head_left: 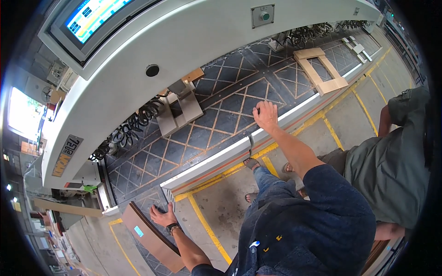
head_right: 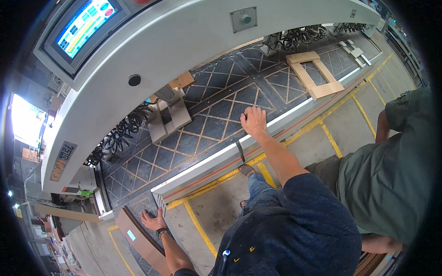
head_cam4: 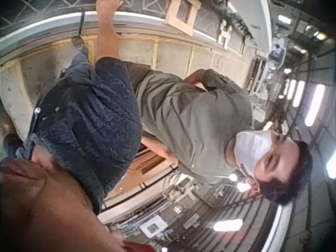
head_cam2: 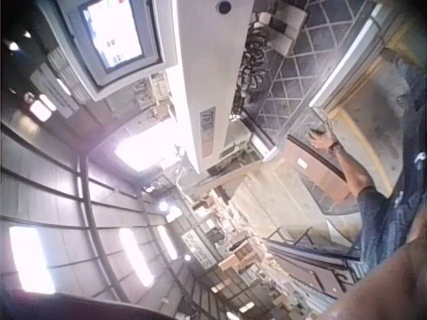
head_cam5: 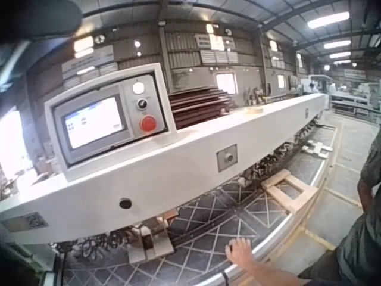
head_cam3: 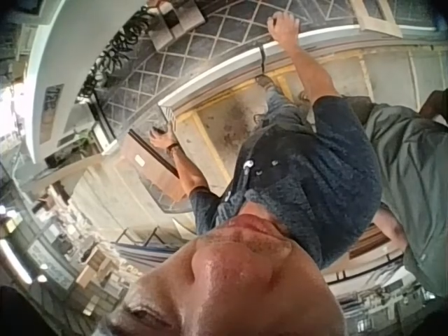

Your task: Operating an industrial woodworking machine by loading panels and adjusting controls on a touchscreen.

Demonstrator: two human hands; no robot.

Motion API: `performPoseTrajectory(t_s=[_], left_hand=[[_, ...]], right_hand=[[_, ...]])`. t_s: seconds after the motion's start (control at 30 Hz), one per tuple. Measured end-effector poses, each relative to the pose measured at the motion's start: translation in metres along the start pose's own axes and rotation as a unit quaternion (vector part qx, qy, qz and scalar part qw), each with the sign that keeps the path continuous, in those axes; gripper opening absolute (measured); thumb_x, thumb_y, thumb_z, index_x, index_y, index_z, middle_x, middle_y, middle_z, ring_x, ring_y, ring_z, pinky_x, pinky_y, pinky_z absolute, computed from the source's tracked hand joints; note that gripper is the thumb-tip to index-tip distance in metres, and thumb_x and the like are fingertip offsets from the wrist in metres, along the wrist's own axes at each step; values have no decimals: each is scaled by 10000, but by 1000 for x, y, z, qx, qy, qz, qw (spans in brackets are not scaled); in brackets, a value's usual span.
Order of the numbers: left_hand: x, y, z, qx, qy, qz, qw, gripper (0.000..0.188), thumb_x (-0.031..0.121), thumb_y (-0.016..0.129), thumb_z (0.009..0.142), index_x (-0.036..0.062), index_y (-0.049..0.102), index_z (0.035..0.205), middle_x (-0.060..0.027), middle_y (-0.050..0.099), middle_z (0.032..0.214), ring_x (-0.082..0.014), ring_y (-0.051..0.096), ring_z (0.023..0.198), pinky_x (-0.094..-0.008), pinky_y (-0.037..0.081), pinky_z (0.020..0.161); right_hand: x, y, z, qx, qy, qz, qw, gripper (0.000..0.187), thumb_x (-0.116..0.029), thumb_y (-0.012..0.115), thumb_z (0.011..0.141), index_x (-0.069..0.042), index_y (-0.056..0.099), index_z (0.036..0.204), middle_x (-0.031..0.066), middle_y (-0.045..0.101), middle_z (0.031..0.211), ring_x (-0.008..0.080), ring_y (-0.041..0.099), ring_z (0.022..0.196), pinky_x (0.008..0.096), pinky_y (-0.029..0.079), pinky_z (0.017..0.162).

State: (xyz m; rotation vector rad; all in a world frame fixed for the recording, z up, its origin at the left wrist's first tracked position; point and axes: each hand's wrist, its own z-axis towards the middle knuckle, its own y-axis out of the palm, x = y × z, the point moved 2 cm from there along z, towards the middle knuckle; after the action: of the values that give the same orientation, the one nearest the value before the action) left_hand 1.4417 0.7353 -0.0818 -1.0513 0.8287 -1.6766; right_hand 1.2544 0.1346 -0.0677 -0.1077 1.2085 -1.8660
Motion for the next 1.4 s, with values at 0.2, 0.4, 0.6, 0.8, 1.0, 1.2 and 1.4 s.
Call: performPoseTrajectory(t_s=[0.2,0.4,0.6,0.8,1.0,1.2,1.4], left_hand=[[-5,0,0,1,4,12,1000,894,466,897,596,18,581,1302,-186,533,1377,-393,473,1270,-541,382,1049],[-6,-4,2,23,50,0,998,876,490,879,626,8,580,1293,-196,552,1348,-401,501,1246,-544,402,1031],[0,-5,0,-5,9,4,1000,881,476,883,625,14,572,1307,-179,531,1381,-392,475,1281,-541,384,1051],[4,-5,1,-10,4,11,1000,889,469,886,622,20,566,1319,-174,530,1386,-391,474,1281,-536,380,1057],[0,-5,-2,-23,0,15,1000,880,473,881,626,23,570,1316,-178,532,1380,-390,472,1277,-537,381,1053],[-2,-6,-2,-24,-10,18,1000,882,501,868,644,38,570,1333,-147,509,1408,-376,448,1309,-533,368,1074],[0,-5,-1,-21,-5,8,1000,895,501,871,638,35,564,1337,-160,512,1403,-377,454,1301,-533,365,1072]], right_hand=[[-2,2,-1,-6,-2,1,1000,161,-261,660,857,-118,589,881,86,593,889,307,560,905,459,397,828],[-2,1,17,20,-14,-14,1000,159,-250,651,868,-111,592,917,73,605,919,304,564,935,461,394,828],[-3,-1,-3,0,-2,-5,1000,161,-246,661,862,-113,591,920,75,606,922,306,563,933,461,395,826],[0,1,0,4,-1,-4,1000,159,-271,659,866,-125,600,893,74,599,908,301,558,932,458,398,829],[0,3,-2,-12,3,-7,1000,170,-270,651,873,-115,602,923,87,605,934,310,560,949,460,395,835],[-1,1,-4,-28,11,-5,1000,164,-268,646,878,-118,604,929,83,603,939,308,557,953,458,389,842],[0,0,-4,-17,2,-10,1000,154,-254,647,878,-118,599,933,77,598,941,302,554,949,451,388,841]])
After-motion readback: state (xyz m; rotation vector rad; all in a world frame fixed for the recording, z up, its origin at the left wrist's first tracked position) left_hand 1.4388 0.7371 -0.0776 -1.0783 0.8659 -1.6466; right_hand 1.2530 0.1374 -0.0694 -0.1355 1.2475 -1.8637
